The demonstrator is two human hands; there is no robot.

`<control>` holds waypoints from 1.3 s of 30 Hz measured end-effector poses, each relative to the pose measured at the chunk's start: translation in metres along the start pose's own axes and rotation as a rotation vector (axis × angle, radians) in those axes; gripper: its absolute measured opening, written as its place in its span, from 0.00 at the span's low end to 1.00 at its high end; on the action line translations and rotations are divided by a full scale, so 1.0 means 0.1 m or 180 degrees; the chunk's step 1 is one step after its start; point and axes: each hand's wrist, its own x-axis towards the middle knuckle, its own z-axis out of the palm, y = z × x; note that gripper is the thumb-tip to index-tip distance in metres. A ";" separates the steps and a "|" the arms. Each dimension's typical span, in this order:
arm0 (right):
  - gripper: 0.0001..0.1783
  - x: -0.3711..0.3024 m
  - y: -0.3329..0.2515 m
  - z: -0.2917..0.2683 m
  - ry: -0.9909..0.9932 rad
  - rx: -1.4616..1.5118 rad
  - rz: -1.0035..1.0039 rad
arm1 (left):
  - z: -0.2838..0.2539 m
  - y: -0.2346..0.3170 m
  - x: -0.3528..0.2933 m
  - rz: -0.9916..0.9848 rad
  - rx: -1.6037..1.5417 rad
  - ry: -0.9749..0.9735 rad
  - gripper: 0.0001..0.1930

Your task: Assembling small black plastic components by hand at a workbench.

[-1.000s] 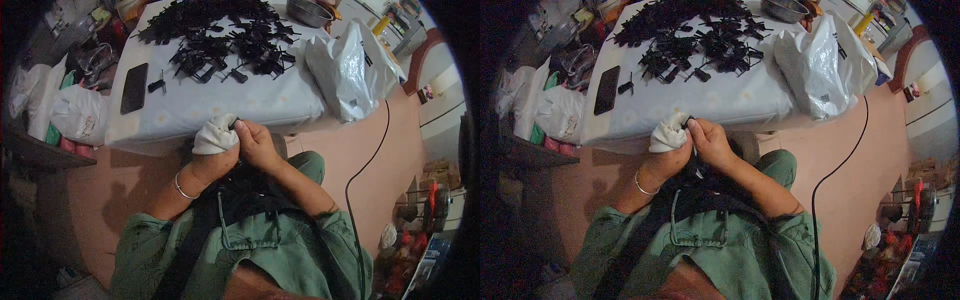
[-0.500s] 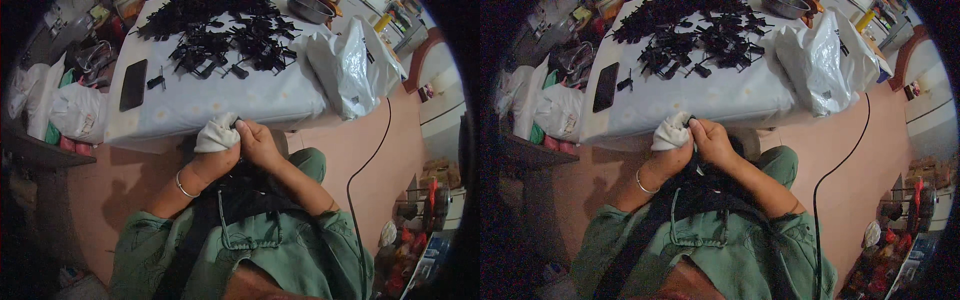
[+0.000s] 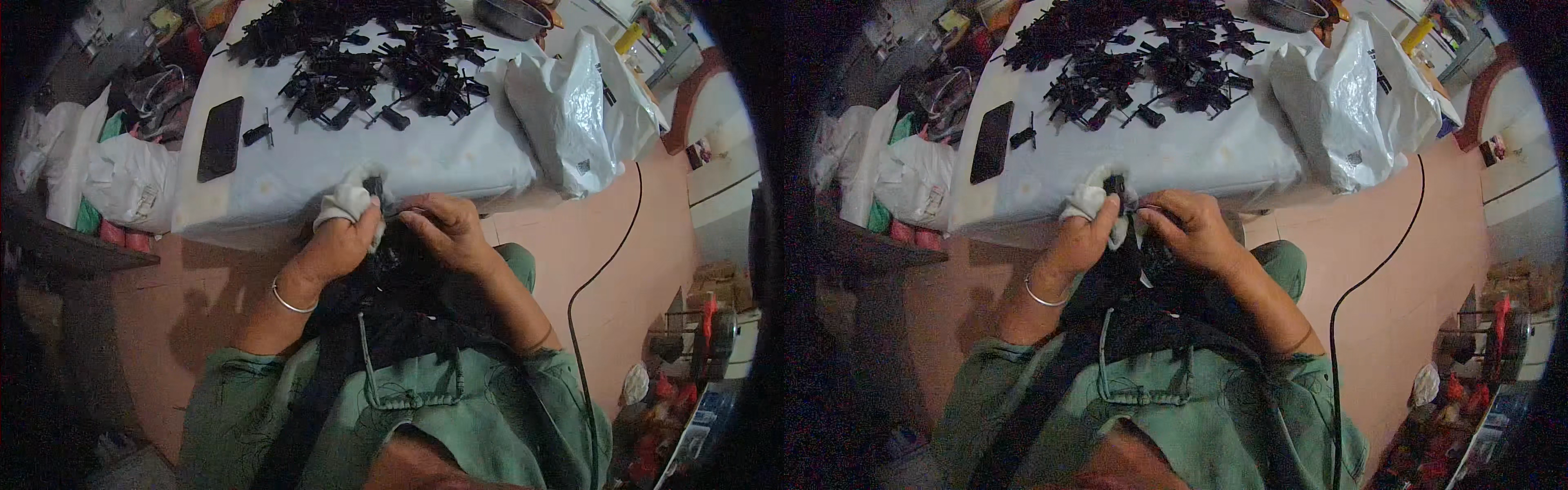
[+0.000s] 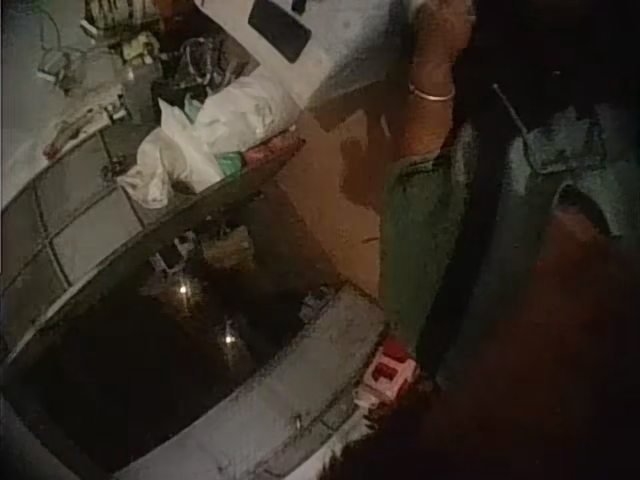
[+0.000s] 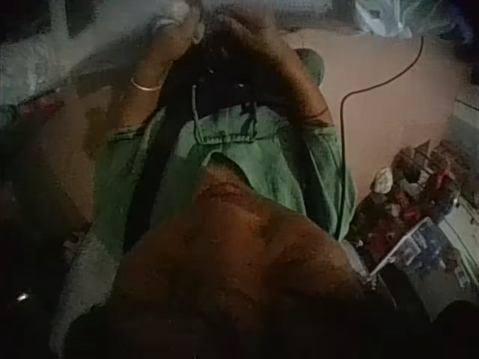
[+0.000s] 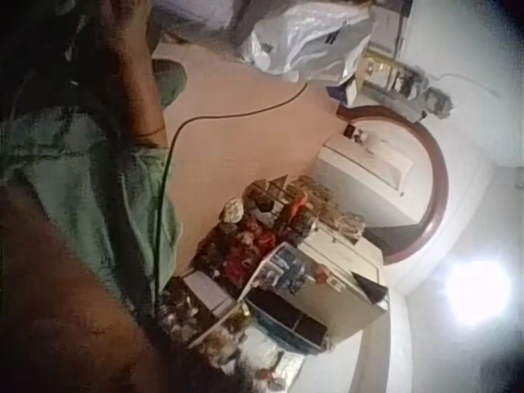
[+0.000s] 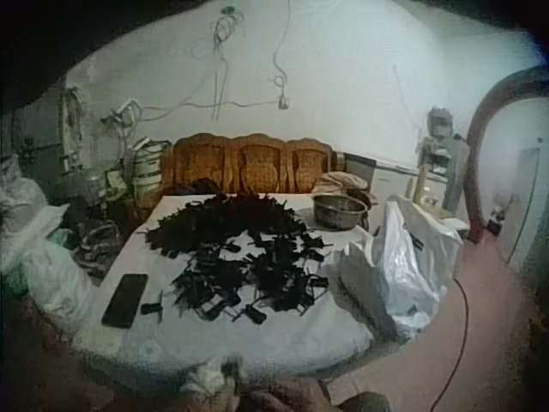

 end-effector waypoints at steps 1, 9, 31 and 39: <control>0.09 0.02 0.02 0.00 0.0080 0.0143 -0.0190 | 0.00 -0.03 -0.01 0.0004 0.0001 -0.0006 0.12; 0.08 0.08 -0.01 0.10 0.0167 0.1100 0.0244 | 0.03 -0.05 -0.04 0.0242 -0.0150 -0.0414 0.13; 0.15 0.62 0.29 -0.19 0.0021 -0.1019 0.0739 | -0.01 -0.04 0.10 0.1299 0.1552 -0.0246 0.12; 0.18 1.08 0.44 -0.05 0.0300 -0.2539 0.0726 | -0.01 -0.33 0.08 0.0656 0.0793 0.0261 0.07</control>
